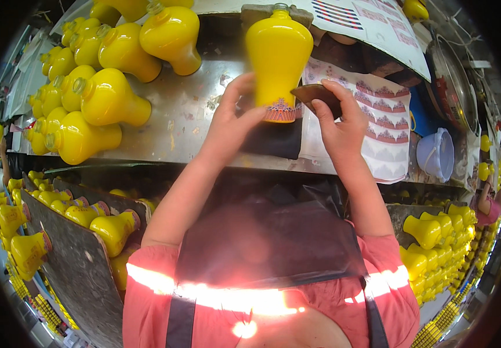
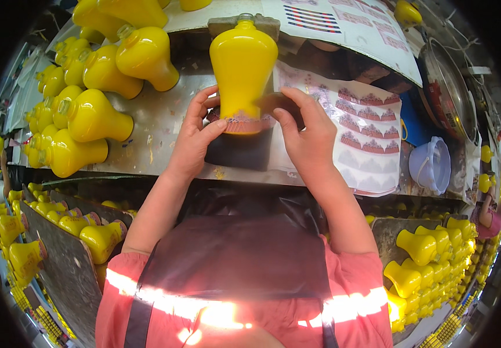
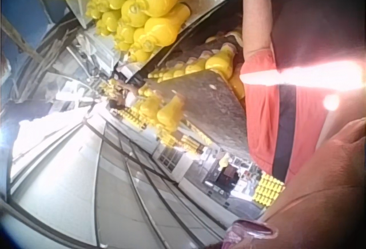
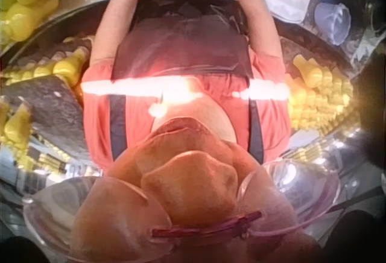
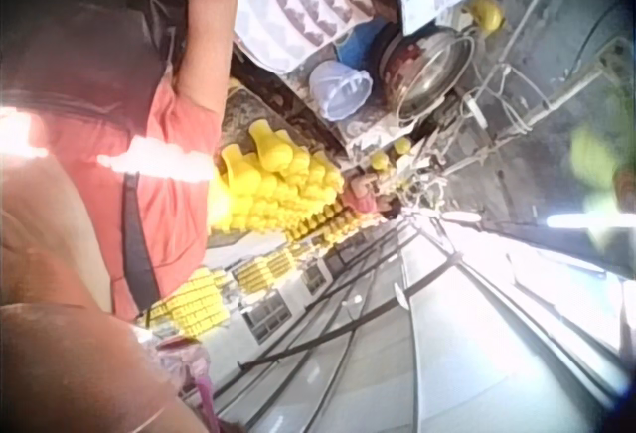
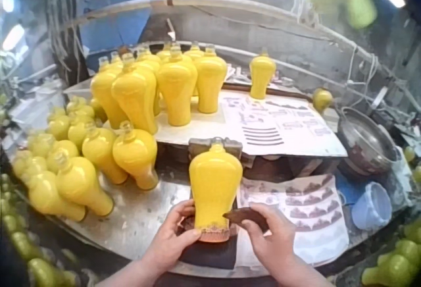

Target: The person repeatedly applies adhesive labels to the necks of yellow plastic bottles. They pick up a bottle, smooth a label around its neck, and place it back on the table. The process is repeated for multiple bottles in a continuous loop.

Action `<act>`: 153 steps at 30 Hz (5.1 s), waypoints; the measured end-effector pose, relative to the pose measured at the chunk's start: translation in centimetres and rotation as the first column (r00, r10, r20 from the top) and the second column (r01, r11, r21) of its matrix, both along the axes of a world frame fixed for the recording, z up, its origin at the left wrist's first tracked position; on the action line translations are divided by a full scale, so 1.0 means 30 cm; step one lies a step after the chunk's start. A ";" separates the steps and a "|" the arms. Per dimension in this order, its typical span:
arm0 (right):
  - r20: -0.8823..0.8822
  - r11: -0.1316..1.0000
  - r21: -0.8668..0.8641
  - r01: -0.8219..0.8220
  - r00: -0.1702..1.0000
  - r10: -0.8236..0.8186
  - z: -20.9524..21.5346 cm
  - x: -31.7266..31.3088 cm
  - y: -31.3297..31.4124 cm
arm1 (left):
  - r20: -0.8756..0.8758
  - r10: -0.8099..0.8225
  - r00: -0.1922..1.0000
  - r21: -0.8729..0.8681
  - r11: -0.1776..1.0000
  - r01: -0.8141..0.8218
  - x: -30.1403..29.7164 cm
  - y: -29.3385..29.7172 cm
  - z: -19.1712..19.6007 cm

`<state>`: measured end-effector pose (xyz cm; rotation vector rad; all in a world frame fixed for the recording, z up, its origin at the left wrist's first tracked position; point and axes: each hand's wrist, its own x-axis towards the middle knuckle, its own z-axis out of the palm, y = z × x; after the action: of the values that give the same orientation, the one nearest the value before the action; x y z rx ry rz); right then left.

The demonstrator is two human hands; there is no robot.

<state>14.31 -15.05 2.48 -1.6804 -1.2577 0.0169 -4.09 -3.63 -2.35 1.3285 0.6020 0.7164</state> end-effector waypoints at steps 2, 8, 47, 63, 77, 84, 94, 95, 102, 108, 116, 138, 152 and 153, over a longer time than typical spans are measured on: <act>-0.023 0.976 -0.074 -0.205 0.979 0.204 0.034 0.005 0.006 | 0.005 -0.011 1.000 -0.022 1.000 0.012 -0.005 0.002 0.009; 0.459 0.956 -0.088 -0.279 0.840 0.288 0.164 -0.033 0.086 | 0.043 0.001 0.999 -0.062 0.998 0.001 -0.013 -0.001 0.016; -0.614 0.887 -0.292 -0.359 0.781 0.113 -0.040 -0.144 -0.101 | -0.263 0.412 0.872 0.841 0.542 -0.003 -0.042 -0.203 -0.031; 0.404 0.862 -0.499 0.093 0.905 0.136 0.027 -0.164 0.018 | -0.308 0.376 0.874 0.724 0.688 -0.041 -0.048 -0.190 -0.010; 0.257 0.866 -0.499 0.036 0.960 0.108 0.012 -0.134 0.043 | -0.288 0.382 0.878 0.666 0.738 -0.103 -0.028 -0.186 0.025; 0.203 0.861 -0.507 0.051 0.977 0.062 0.024 -0.138 0.036 | -0.174 0.369 0.913 0.590 0.782 -0.203 0.001 -0.142 0.036; 0.180 0.869 -0.489 0.073 0.983 0.019 0.078 -0.138 0.035 | 0.064 0.219 0.973 0.036 0.974 -0.222 0.058 -0.145 0.075; 0.186 0.869 -0.489 0.076 0.982 0.018 0.080 -0.134 0.033 | 0.089 0.216 0.972 -0.043 0.976 -0.213 0.065 -0.148 0.083; 0.156 0.899 -0.437 0.001 0.985 0.075 0.057 -0.114 0.032 | -0.657 0.051 0.752 0.257 0.953 0.159 -0.018 -0.062 0.167; 0.008 0.858 -0.501 -0.111 0.991 0.133 0.042 -0.082 0.036 | -0.243 0.571 0.785 0.937 0.346 0.038 0.049 -0.067 0.132; -0.234 0.857 -0.494 -0.143 0.972 0.027 0.018 0.031 0.038 | -0.163 0.391 0.906 0.873 0.485 -0.052 0.061 0.004 0.057; -0.619 0.781 -0.480 -0.399 0.785 0.020 0.004 0.031 0.034 | -0.301 0.351 0.887 0.818 0.572 0.051 0.049 -0.015 0.066; -0.643 0.878 -0.284 -0.386 0.755 0.124 -0.025 -0.005 0.047 | -0.076 0.111 0.991 0.250 0.964 -0.089 0.054 -0.014 0.036; -0.658 0.890 -0.251 -0.382 0.741 0.133 -0.030 -0.001 0.050 | -0.058 0.112 0.992 0.224 0.970 -0.097 0.055 -0.014 0.035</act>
<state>14.26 -13.55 1.58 -1.5814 -0.9844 0.9794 -2.44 -4.04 -1.30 1.5415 0.6676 0.8443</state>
